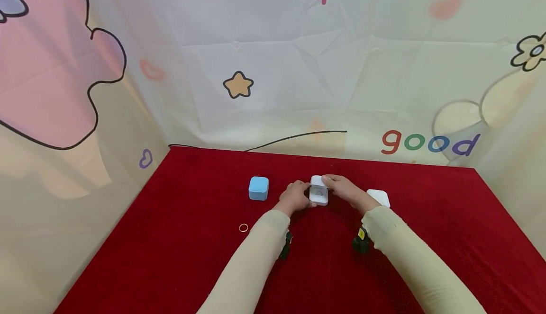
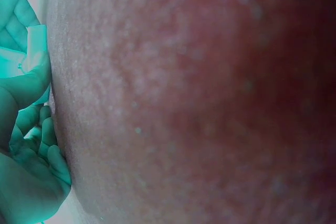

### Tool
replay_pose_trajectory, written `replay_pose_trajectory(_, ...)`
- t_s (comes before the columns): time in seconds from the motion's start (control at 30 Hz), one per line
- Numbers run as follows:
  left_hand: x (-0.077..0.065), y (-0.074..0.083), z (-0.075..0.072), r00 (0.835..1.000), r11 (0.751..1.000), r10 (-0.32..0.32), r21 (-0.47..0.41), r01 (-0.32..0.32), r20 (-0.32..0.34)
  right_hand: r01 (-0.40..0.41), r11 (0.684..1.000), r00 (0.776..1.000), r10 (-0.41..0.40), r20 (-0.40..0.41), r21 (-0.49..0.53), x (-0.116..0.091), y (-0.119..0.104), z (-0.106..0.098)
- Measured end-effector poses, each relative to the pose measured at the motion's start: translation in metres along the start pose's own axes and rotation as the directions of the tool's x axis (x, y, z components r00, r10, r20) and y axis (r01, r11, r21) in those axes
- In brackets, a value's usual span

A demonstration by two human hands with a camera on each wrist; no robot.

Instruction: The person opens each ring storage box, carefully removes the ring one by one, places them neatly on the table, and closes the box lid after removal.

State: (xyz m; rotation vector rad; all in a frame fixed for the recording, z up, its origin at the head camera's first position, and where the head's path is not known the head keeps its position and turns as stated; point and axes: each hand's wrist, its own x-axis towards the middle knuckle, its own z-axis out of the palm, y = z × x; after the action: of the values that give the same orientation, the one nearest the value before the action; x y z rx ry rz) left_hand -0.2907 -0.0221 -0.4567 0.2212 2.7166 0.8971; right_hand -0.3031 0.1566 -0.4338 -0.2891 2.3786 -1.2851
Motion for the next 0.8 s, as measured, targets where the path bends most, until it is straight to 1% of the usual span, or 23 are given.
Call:
replay_pose_trajectory(0.3, -0.0031, 0.0019, -0.0007, 1.000, 1.000, -0.005, 0.002, 0.005, -0.003, -0.011, 1.000, 1.000, 0.011, 0.003, 0.001, -0.0005, -0.0011, -0.0005)
replay_pose_trajectory(0.8, -0.0057, 0.0032, -0.0029, 1.000, 1.000, -0.006, -0.028, 0.006, 0.004, -0.032, 0.999, 0.999, 0.032, 0.031, 0.030, 0.0037, -0.0011, -0.0029)
